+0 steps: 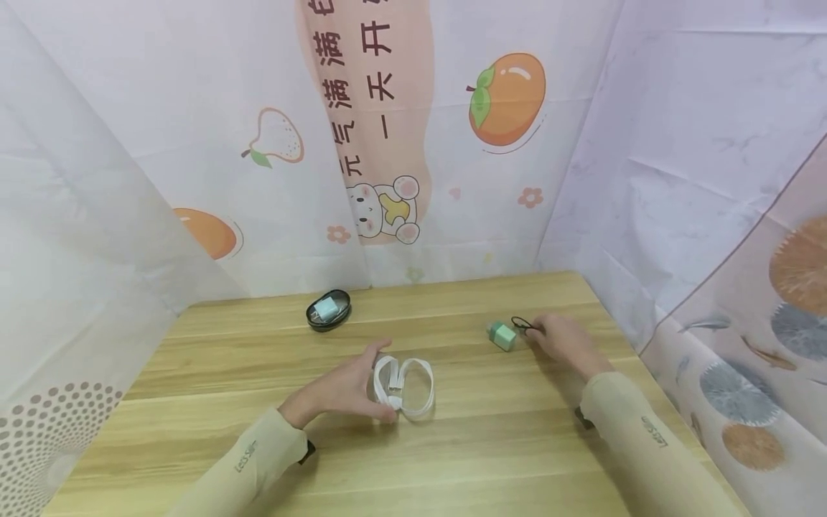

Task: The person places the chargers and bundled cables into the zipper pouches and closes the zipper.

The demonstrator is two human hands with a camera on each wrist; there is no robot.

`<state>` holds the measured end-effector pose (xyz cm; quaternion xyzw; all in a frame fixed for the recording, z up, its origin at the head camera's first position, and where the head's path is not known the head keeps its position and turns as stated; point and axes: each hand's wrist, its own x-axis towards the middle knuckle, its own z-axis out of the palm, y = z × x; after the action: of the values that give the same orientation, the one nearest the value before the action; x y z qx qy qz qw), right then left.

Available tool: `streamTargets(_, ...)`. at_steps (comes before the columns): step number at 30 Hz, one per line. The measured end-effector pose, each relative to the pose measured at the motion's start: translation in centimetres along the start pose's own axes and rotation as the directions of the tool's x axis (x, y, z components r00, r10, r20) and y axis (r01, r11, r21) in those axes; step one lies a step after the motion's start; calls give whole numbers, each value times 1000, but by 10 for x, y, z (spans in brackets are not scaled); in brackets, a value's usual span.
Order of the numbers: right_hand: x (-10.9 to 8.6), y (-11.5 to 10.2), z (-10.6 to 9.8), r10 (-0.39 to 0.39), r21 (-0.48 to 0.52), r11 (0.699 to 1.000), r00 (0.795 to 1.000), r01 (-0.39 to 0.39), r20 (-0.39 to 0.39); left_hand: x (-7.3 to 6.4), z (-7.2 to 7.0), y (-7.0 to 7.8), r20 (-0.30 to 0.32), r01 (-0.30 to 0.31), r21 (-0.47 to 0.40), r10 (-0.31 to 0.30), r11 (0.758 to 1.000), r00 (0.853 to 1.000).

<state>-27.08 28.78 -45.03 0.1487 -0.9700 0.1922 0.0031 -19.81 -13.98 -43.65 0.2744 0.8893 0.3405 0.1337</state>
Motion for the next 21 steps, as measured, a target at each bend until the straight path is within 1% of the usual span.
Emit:
streamTargets(4, 0, -1, 0, 5, 0, 1000, 1000, -5, -6, -2, 0, 1, 1, -18, 9, 18, 1000, 1000)
streamTargets(7, -1, -4, -3, 18, 31, 999, 1000, -18, -13, -3, -1, 2, 5, -28, 15, 28, 999, 1000)
streamTargets(11, -1, -10, -9, 22, 49, 999, 998, -19, -51, -3, -2, 3, 2, -36, 3, 36, 999, 999)
streamTargets(15, 1, -16, -10, 9, 26, 1000, 995, -7, -96, -3, -4, 2, 1, -43, 6, 43, 999, 999)
streamTargets(16, -1, -16, -11, 14, 20, 1000, 995, -12, -102, -1, -3, 2, 4, -50, 6, 50, 999, 999)
streamTargets(21, -6, -24, -19, 11, 42, 999, 994, -6, -110, 2, -3, 5, 2, -58, -31, 58, 998, 998)
